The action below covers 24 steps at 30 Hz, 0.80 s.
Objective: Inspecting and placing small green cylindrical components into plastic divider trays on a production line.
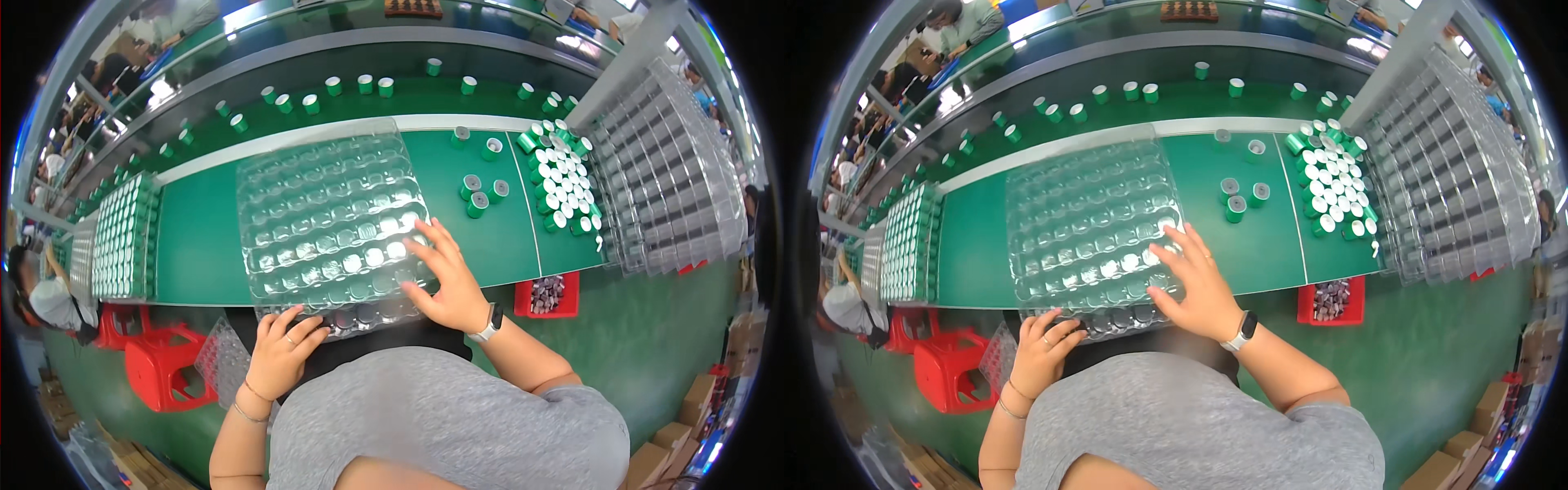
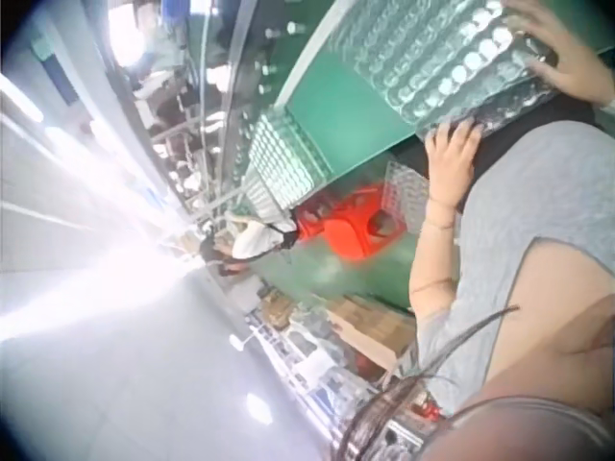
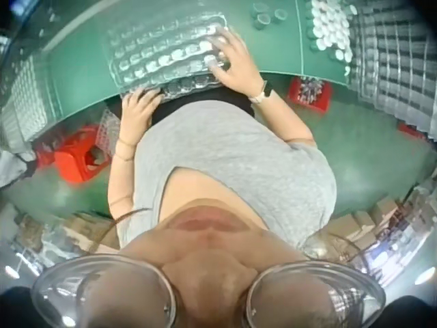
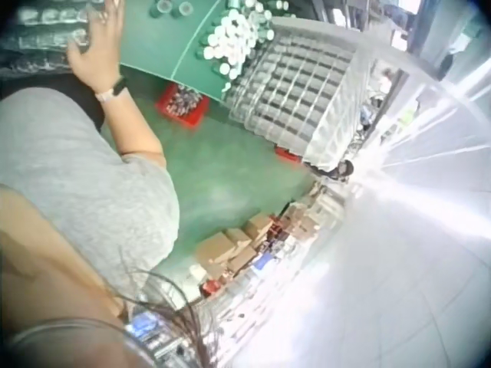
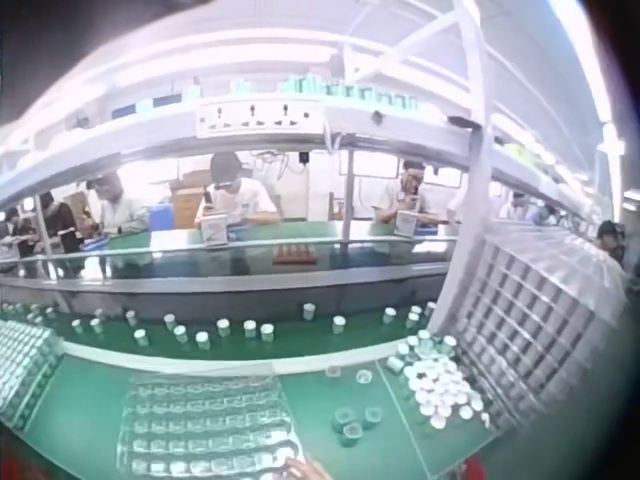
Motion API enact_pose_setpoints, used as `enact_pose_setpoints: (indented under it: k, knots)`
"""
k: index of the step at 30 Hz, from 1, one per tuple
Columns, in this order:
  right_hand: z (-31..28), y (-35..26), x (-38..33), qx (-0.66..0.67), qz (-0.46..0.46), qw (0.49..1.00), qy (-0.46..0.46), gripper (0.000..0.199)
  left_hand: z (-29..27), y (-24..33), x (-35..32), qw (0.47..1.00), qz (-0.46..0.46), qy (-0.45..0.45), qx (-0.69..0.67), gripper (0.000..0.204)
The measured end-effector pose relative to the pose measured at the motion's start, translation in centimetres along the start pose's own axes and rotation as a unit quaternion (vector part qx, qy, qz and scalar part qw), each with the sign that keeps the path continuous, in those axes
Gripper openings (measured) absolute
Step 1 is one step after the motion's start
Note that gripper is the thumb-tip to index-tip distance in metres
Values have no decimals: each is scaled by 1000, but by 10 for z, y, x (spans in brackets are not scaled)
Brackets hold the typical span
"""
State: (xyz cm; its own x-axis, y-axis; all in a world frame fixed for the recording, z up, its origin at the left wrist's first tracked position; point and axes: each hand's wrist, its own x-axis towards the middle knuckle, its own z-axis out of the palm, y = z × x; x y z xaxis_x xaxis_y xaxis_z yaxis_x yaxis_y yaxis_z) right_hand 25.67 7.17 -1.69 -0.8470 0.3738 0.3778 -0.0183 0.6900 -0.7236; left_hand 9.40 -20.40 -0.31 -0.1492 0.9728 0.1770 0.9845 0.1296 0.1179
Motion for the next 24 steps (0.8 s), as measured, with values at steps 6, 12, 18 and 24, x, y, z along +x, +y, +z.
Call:
enact_pose_setpoints:
  k: [6, 12, 18, 24]
  knots:
    - [-7, -4, 0, -109, 49, 993, -16, 46, -20, -29, 33, 989, 66, -88, -102, 45]
    - [-14, -23, 18, -285, 79, 953, -66, 44, -22, -94, 73, 958, -78, 119, -247, 45]
    - [-29, 0, 138, -165, 55, 985, -15, 43, 19, -177, 159, 945, -147, 230, -181, 43]
    - [23, 104, 306, -272, 65, 958, -62, 68, 84, -229, 178, 710, -281, 417, -492, 30]
